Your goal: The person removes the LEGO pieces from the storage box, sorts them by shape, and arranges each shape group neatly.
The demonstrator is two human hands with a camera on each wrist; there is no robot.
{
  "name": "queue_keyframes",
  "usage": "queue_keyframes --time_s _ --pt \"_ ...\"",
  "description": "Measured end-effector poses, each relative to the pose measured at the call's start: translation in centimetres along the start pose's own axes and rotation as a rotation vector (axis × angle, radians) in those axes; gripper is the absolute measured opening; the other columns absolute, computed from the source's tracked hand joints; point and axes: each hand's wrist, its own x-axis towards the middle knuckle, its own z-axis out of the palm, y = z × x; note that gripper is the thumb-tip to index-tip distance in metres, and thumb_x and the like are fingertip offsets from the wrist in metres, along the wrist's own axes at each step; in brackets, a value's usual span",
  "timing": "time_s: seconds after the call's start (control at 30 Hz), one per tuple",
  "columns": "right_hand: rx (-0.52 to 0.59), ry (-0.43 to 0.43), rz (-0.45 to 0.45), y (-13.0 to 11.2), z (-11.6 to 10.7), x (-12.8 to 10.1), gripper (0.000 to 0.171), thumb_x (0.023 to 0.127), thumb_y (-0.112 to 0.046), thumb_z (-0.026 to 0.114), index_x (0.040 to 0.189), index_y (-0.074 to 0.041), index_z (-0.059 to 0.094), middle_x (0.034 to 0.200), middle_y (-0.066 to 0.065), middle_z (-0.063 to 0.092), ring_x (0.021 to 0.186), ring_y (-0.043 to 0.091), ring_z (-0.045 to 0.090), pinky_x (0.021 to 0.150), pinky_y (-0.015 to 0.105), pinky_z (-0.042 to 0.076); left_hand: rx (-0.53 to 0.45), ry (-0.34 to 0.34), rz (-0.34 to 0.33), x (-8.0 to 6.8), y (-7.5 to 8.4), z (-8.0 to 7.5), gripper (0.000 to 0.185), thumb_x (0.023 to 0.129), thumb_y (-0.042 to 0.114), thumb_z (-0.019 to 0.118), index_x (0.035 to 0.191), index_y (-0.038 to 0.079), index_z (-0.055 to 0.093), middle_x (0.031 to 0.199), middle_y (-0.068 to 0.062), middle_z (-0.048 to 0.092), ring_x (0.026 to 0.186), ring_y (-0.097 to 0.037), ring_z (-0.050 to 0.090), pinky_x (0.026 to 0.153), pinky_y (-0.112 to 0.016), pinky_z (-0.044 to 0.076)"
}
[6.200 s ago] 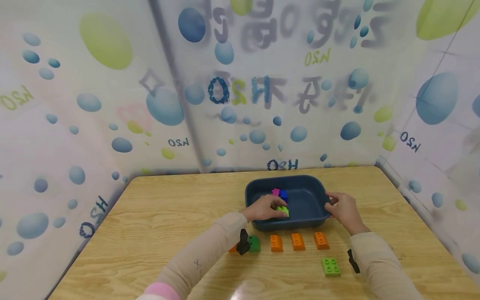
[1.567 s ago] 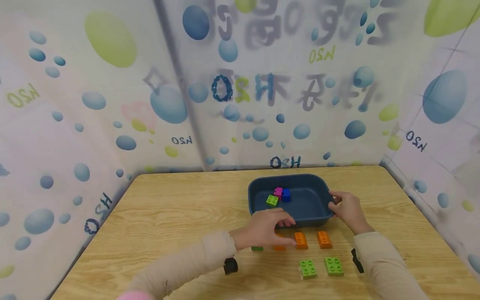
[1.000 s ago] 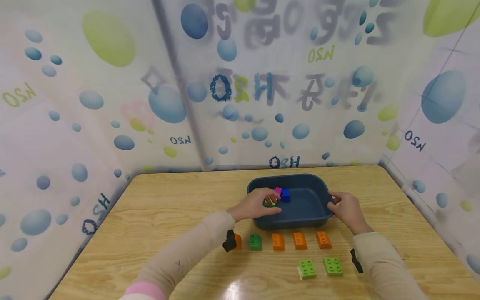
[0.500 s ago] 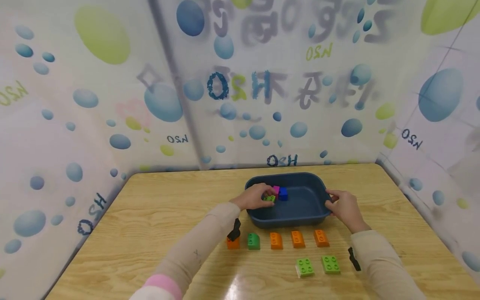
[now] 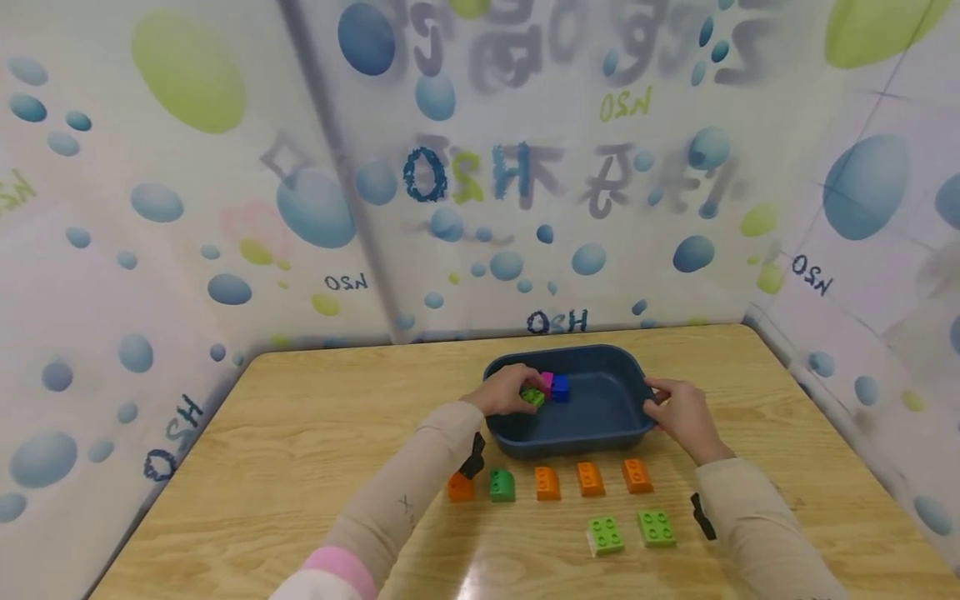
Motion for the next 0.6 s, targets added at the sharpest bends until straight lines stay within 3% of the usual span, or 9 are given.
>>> queue_keyframes --time_s 0.37,0.6 --pt "0.006 -0.003 0.009 -0.45 -0.14 -0.09 0.039 0.079 0.002 0.054 0.116 0.013 0.050 0.074 0.016 0.061 0.046 0.021 0.056 0.041 0.026 0.044 0.075 -0.017 -0.044 0.22 0.22 0.32 0.036 0.071 0.013 0.074 0.105 0.009 0.063 0.101 0.000 0.062 0.093 -0.012 0.054 0.081 -0.022 0.043" --pt "0.009 -0.004 0.010 -0.40 -0.09 -0.09 0.038 0.079 0.001 0.054 0.116 0.013 0.051 0.074 0.016 0.061 0.046 0.021 0.056 0.040 0.026 0.043 0.176 -0.050 -0.070 0.25 0.34 0.62 0.033 0.073 0.022 0.073 0.104 0.017 0.066 0.101 0.004 0.058 0.094 -0.011 0.050 0.084 -0.023 0.040"
